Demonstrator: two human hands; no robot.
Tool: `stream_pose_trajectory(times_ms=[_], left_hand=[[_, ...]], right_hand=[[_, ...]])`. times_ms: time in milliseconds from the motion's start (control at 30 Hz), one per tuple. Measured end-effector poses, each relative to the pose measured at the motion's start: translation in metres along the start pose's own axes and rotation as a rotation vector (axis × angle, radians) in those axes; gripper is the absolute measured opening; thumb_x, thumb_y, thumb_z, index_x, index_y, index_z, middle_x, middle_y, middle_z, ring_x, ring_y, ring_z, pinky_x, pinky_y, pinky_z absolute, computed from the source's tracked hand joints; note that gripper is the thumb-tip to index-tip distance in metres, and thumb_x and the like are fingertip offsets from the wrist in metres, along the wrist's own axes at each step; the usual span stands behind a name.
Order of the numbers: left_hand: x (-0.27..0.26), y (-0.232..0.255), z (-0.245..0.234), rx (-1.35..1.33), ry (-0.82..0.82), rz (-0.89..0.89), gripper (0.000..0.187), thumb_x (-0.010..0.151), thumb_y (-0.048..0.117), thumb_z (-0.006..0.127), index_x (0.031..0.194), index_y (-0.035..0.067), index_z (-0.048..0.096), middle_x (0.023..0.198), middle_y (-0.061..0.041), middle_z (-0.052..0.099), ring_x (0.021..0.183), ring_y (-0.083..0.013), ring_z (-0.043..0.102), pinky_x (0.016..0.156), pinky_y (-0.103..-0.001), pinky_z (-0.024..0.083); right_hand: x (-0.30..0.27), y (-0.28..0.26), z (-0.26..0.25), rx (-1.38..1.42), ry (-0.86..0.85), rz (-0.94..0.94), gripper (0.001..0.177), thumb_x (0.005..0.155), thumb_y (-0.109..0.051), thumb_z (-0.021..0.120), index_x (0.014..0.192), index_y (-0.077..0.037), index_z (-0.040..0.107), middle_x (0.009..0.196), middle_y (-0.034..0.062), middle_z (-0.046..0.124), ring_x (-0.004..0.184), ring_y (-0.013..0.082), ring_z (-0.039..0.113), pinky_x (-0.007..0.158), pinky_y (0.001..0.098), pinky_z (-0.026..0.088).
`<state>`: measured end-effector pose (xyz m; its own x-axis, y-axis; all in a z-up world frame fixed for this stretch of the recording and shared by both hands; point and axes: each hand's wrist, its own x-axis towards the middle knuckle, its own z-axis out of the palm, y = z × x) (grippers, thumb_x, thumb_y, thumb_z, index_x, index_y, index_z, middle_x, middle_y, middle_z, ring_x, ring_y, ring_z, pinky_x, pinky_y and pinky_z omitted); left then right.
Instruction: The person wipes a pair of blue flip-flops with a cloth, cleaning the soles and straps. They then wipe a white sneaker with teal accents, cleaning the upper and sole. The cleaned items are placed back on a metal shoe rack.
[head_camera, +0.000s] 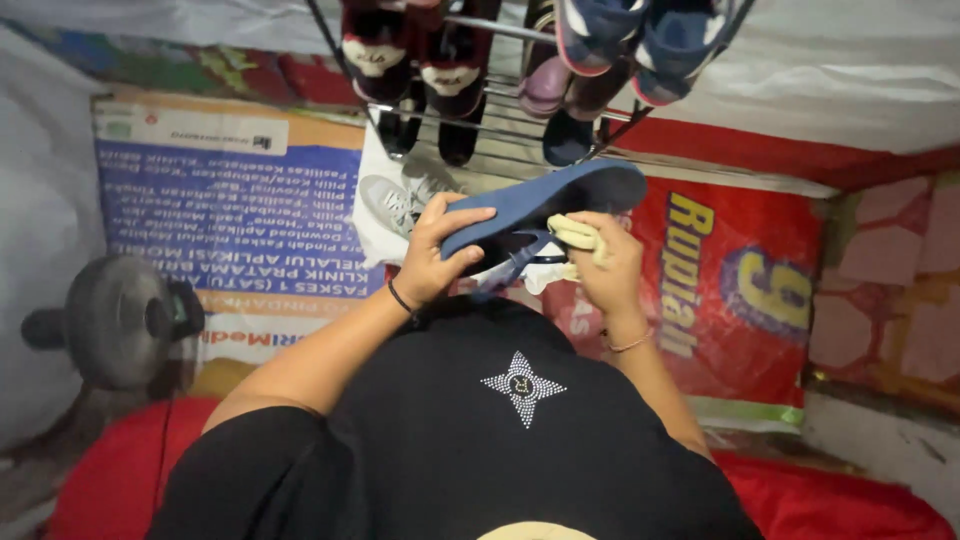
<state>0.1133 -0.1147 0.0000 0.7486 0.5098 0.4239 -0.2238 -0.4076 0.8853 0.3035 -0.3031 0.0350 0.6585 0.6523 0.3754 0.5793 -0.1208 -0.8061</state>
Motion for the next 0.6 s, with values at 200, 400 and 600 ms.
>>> stream_pose_trajectory(times_ms=[200, 400, 600], left_hand=[[-0.015, 0.015, -0.001, 0.043, 0.046, 0.019, 0.05, 0.092, 0.051, 0.071, 0.132, 0.021, 0.072, 0.123, -0.016, 0.057, 0.108, -0.0334, 0.063, 0.096, -0.042, 0.047], [-0.027, 0.032, -0.002, 0.216, 0.072, 0.118, 0.047, 0.087, 0.052, 0.075, 0.125, 0.024, 0.076, 0.126, -0.019, 0.059, 0.104, -0.0388, 0.067, 0.088, -0.045, 0.054], [-0.044, 0.018, -0.015, 0.132, 0.115, 0.142, 0.049, 0.091, 0.054, 0.068, 0.121, 0.018, 0.077, 0.122, -0.022, 0.058, 0.102, -0.0374, 0.064, 0.085, -0.042, 0.051]], right_hand=[[0.019, -0.014, -0.006, 0.079, 0.171, -0.339, 0.039, 0.086, -0.018, 0.08, 0.116, 0.002, 0.064, 0.11, 0.0253, 0.067, 0.098, 0.0399, 0.068, 0.086, 0.044, 0.054], [0.042, -0.026, 0.011, -0.146, -0.295, -0.623, 0.033, 0.1, -0.038, 0.061, 0.128, -0.026, 0.073, 0.125, 0.0047, 0.071, 0.108, 0.0291, 0.071, 0.095, 0.0407, 0.056], [0.059, 0.042, -0.015, -0.18, -0.064, -0.416, 0.054, 0.073, 0.011, 0.071, 0.122, -0.011, 0.076, 0.118, 0.014, 0.071, 0.11, 0.0381, 0.069, 0.099, 0.0475, 0.053]])
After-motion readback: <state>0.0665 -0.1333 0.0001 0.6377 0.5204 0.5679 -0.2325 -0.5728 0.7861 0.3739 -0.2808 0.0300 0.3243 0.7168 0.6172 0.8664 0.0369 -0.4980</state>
